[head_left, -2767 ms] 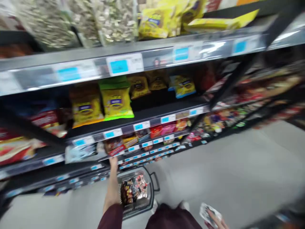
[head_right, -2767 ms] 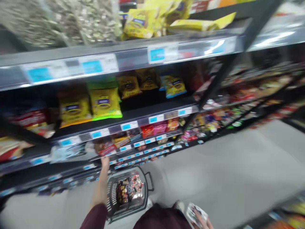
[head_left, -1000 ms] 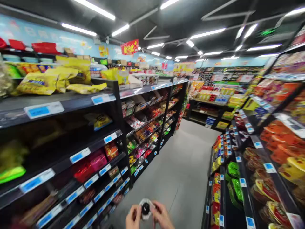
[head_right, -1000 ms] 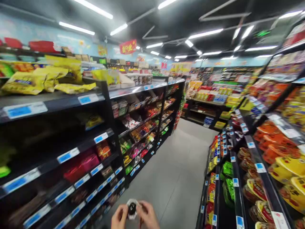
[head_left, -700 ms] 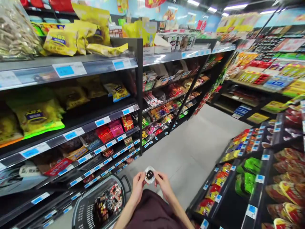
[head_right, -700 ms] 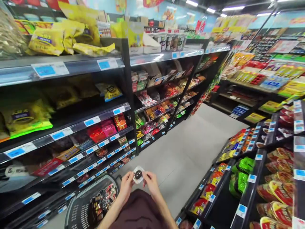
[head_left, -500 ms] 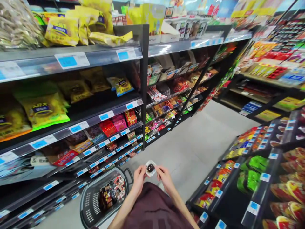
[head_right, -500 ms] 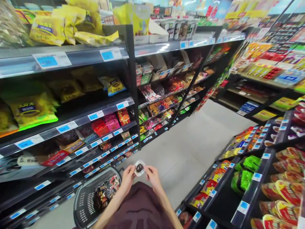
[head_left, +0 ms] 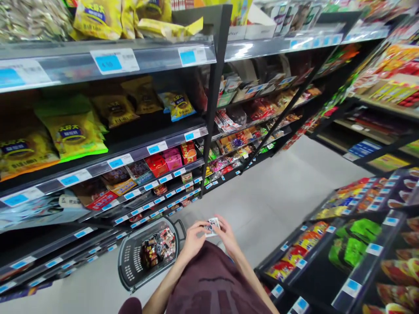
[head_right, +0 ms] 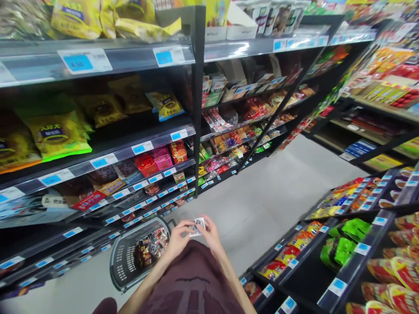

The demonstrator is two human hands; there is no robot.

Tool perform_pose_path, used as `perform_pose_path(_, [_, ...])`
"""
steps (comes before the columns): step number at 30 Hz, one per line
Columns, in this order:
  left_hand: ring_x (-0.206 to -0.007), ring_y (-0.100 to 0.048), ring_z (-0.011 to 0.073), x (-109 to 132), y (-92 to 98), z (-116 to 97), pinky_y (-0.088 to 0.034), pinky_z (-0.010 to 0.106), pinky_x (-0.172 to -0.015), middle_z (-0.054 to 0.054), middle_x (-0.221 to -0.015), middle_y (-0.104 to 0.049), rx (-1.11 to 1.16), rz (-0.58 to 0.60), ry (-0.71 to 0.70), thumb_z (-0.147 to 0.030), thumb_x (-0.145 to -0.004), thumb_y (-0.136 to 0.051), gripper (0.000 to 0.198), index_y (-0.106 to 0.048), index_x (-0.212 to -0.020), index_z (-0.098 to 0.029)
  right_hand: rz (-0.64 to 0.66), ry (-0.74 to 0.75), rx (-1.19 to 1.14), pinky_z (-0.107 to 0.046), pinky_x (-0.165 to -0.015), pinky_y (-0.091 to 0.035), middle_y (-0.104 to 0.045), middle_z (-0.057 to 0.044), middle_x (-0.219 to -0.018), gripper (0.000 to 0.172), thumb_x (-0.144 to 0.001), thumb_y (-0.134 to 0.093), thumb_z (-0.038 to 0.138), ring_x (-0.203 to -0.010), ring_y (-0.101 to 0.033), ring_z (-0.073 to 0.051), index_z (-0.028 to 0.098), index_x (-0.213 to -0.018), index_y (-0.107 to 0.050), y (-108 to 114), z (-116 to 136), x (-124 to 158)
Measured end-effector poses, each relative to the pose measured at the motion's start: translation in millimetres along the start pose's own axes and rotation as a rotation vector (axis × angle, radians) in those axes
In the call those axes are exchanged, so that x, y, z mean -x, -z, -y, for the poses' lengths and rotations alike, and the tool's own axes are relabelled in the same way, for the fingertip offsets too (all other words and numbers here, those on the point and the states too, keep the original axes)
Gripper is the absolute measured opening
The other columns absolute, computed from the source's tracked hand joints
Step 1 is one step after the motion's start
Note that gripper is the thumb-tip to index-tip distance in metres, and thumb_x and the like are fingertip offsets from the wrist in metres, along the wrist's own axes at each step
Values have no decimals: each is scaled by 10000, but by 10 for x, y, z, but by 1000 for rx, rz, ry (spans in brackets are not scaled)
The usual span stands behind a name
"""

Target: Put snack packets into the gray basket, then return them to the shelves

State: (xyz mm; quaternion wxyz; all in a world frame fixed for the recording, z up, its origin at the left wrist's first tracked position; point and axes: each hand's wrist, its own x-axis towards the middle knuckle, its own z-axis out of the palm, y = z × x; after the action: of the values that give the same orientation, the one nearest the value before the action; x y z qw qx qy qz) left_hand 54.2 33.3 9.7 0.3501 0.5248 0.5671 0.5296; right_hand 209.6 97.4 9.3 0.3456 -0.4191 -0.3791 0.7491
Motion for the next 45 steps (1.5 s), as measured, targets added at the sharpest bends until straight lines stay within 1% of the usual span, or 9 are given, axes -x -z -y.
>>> perform_pose_path(7, [-1221, -577, 219, 87, 48, 25, -488, 415, -1023, 43, -1126, -739, -133, 55, -272, 106, -699, -512, 392, -740, -725, -211, -47, 23, 133, -383, -888, -542, -741, -102, -1045, 629, -650, -873, 456, -971, -688, -264, 180, -1156, -620, 6, -33, 24])
perform_pose_path(12, [-1220, -580, 227, 140, 164, 24, -491, 419, -1031, 55, -1124, -741, -161, 38, -284, 79, -731, -546, 345, -741, -753, -205, -23, 18, 200, -380, -899, -536, -736, -111, -1053, 590, -647, -873, 451, -987, -679, -266, 166, -1108, -640, -73, -51, 10])
perform_pose_path(20, [-1219, -583, 221, 174, 224, -14, -483, 405, -1044, 68, -1161, -734, -124, 40, -259, 11, -820, -538, 353, -781, -920, -226, 64, 4, 192, -350, -902, -525, -726, -98, -1110, 715, -739, -831, 424, -1029, -665, -243, 203, -1340, -512, -108, -52, 28])
perform_pose_path(24, [-1078, -643, 201, 186, 258, -54, -492, 369, -988, 59, -1130, -746, -115, 17, -167, -31, -844, -520, 382, -778, -1035, -238, 52, -36, 203, -312, -785, -545, -724, -98, -1063, 582, -732, -830, 456, -954, -663, -234, 173, -1194, -617, -132, -100, 16])
perform_pose_path(27, [-987, -676, 191, 197, 281, -49, -496, 337, -943, 57, -1073, -763, -24, -28, -26, -146, -886, -576, 277, -785, -1037, -244, 48, -104, 144, -298, -615, -526, -722, -74, -912, 546, -735, -802, 530, -757, -651, -208, 169, -1117, -654, -183, -152, 7])
perform_pose_path(30, [-872, -680, 197, 225, 314, 50, -505, 305, -850, 77, -911, -767, 203, -215, 243, -318, -830, -719, 152, -809, -855, -198, 86, -198, 45, -305, -549, -500, -715, -58, -812, 565, -723, -780, 592, -604, -618, -186, 178, -1087, -658, -254, -191, -1])
perform_pose_path(33, [-646, -610, 160, 313, 417, 281, -481, 272, -653, 69, -699, -711, 373, -462, 465, -466, -752, -780, 322, -782, -748, -144, 123, -253, 31, -308, -556, -498, -735, -88, -878, 574, -703, -793, 589, -602, -626, -185, 179, -1080, -656, -327, -228, -21])
perform_pose_path(38, [-555, -567, 113, 618, 990, 785, -482, 249, -572, 62, -698, -686, 523, -799, 603, -605, -632, -822, 534, -730, -800, -107, 109, -289, 71, -295, -640, -529, -745, -97, -934, 497, -692, -823, 485, -689, -662, -184, 182, -1055, -668, -406, -323, -84])
perform_pose_path(45, [-646, -643, 113, 785, 2498, 1194, -573, 292, -721, 35, -755, -679, 523, -1275, 674, -200, -842, -730, 141, -637, -859, -96, -13, -310, 37, -277, -640, -544, -759, -85, -924, 484, -594, -855, 411, -719, -686, -193, 173, -978, -683, -432, -484, -132])
